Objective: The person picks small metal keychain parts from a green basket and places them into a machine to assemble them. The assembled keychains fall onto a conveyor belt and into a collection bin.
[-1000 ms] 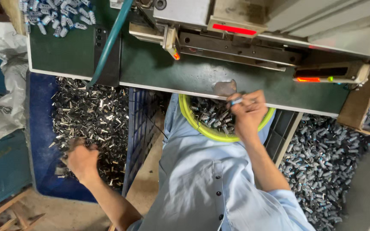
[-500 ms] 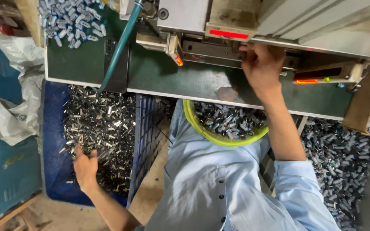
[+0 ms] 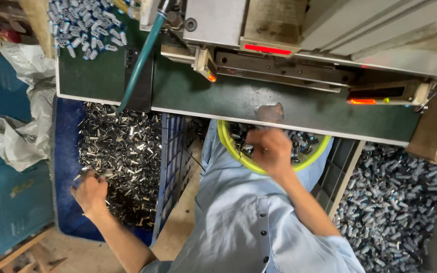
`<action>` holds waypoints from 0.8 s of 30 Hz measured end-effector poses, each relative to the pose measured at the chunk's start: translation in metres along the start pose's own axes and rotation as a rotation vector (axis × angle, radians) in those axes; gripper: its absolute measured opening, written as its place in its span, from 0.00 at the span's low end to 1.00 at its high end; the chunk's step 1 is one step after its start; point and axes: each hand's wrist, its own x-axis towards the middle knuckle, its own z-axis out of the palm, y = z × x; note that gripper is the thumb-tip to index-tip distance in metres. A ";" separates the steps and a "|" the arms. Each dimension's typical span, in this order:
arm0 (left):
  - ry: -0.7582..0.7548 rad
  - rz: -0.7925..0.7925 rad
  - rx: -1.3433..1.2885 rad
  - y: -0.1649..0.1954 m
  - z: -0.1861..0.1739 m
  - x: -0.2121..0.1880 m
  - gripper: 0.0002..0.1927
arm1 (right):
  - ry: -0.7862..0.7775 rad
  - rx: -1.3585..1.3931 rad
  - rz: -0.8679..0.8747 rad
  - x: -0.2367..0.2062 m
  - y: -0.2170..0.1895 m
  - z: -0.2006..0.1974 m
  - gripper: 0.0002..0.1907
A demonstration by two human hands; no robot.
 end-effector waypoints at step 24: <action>0.224 -0.246 -0.076 -0.023 0.015 -0.012 0.10 | -0.127 0.062 -0.086 -0.029 0.014 -0.004 0.18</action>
